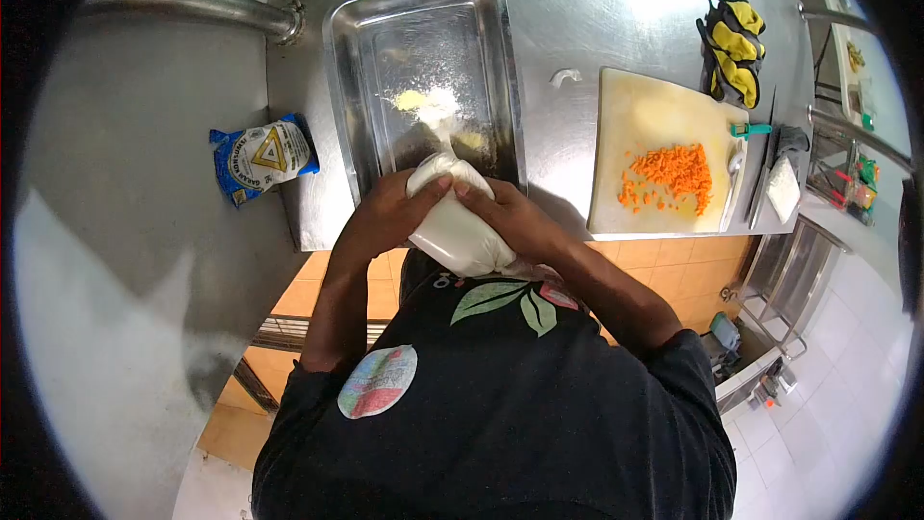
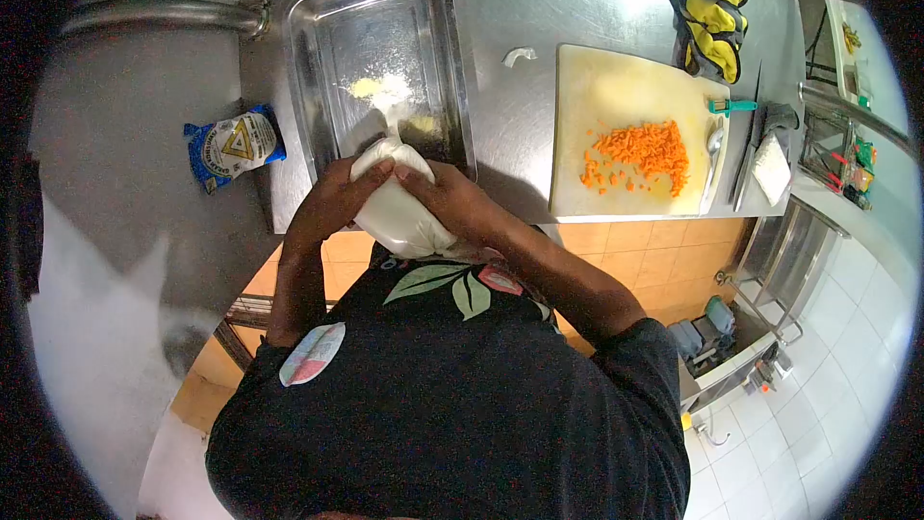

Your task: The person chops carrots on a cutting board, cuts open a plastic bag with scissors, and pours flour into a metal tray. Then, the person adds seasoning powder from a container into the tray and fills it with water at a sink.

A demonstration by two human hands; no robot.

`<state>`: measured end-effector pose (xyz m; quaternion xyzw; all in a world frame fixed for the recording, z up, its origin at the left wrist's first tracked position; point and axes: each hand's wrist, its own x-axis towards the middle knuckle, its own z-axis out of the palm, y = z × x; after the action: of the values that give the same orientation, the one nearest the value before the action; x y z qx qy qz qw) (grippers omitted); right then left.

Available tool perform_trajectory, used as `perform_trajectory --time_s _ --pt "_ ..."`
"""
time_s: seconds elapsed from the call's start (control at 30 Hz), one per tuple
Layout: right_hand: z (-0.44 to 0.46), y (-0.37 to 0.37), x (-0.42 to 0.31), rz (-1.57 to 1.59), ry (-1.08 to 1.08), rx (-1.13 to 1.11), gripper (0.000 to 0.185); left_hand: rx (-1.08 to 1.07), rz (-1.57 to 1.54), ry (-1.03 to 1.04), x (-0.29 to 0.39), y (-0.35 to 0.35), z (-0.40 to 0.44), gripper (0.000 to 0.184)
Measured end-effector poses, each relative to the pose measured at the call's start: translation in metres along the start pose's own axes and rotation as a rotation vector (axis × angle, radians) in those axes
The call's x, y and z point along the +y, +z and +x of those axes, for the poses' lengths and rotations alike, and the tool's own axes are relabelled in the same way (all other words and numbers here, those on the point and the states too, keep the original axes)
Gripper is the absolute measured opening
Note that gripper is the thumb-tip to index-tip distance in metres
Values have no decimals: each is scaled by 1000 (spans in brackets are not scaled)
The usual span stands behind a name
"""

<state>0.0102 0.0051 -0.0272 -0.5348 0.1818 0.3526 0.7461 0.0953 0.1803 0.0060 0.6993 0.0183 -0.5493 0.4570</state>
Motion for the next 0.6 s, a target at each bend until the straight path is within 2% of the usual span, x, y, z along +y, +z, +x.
perform_trajectory --time_s 0.2,0.3,0.4,0.6 --pt "-2 1 -3 -73 -23 15 53 68 10 113 -14 7 4 41" --pt "-8 2 -16 -18 46 23 48 79 65 78 -13 6 5 41" --pt "-4 2 -11 -47 78 68 50 95 36 59 -5 8 1 41" --pt "0 5 1 -50 -4 98 56 67 52 54 -2 6 -3 42"
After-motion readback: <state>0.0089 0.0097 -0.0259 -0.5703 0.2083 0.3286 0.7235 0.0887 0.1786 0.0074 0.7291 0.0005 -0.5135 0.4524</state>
